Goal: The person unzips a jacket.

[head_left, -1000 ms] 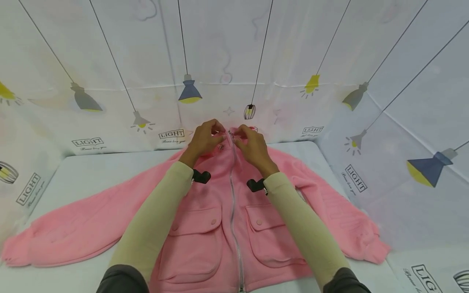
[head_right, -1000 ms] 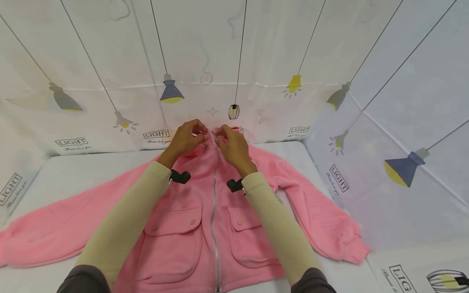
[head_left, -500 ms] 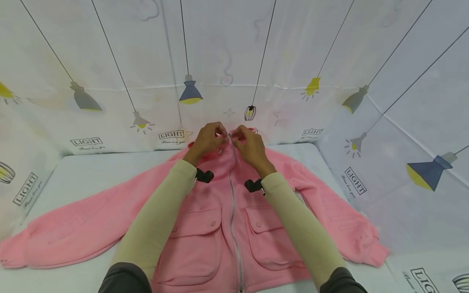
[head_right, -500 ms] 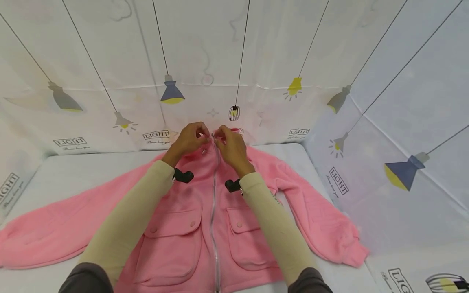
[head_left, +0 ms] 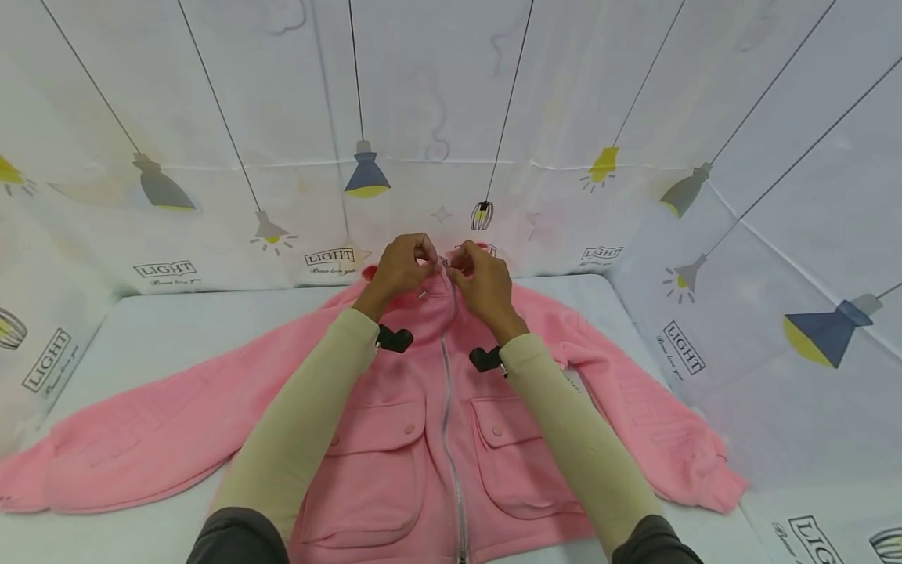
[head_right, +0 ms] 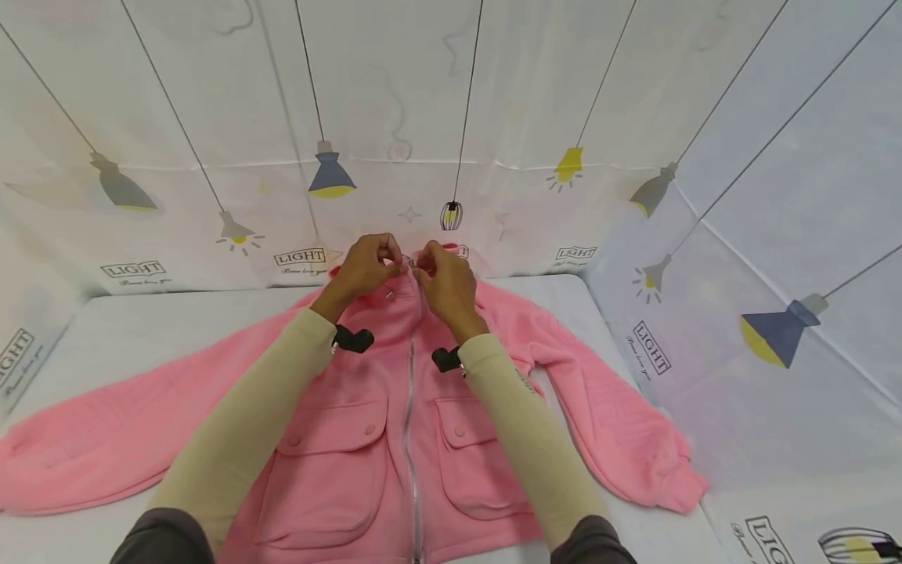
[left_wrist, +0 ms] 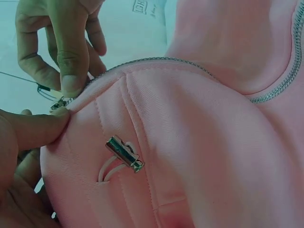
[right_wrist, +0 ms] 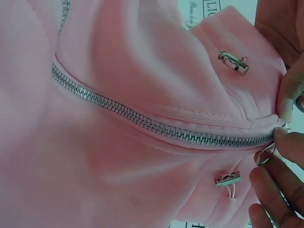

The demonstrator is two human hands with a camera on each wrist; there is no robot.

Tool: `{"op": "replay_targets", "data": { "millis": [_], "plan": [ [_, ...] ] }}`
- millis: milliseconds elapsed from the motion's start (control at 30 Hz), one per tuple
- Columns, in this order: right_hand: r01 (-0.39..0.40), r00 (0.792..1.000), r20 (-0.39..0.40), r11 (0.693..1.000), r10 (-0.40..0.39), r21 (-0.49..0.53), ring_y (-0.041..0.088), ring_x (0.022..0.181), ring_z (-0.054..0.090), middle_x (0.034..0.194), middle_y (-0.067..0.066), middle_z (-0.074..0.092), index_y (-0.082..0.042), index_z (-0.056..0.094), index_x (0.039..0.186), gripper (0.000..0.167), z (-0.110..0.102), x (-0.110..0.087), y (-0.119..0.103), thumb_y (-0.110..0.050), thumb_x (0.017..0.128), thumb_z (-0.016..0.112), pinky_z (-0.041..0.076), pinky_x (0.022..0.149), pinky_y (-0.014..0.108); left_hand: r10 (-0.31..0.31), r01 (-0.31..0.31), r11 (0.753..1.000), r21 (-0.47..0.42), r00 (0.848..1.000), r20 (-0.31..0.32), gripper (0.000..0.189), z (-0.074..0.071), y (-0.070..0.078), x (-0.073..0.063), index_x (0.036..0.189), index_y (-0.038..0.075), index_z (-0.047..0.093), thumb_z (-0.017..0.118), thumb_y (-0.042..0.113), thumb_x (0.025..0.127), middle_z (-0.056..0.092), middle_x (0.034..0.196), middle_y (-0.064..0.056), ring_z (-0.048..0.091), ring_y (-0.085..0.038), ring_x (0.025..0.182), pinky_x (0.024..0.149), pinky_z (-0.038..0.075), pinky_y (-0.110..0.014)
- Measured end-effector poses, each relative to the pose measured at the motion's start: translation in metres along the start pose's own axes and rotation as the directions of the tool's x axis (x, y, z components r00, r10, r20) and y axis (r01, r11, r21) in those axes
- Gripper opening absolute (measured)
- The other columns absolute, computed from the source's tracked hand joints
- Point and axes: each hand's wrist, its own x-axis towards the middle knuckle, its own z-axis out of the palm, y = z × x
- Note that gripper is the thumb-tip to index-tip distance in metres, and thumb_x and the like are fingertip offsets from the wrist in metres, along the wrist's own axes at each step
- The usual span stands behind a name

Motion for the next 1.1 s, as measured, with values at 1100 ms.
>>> {"op": "replay_targets", "data": {
  "millis": [1100],
  "plan": [
    [-0.014, 1.000, 0.028, 0.999, 0.012, 0.047, 0.020, 0.073, 0.062, 0.076, 0.003, 0.067, -0.016, 0.075, 0.095, 0.007, 0.002, -0.026, 0.004, -0.011, 0.095, 0.078, 0.047, 0.068, 0.034, -0.001, 0.003, 1.000, 0.023, 0.994, -0.111, 0.005, 0.000, -0.007, -0.012, 0.093, 0.016, 0.077, 0.079, 0.013, 0.096, 0.083, 0.106, -0.006, 0.072, -0.026, 0.109, 0.096, 0.054, -0.048]
  ]
}}
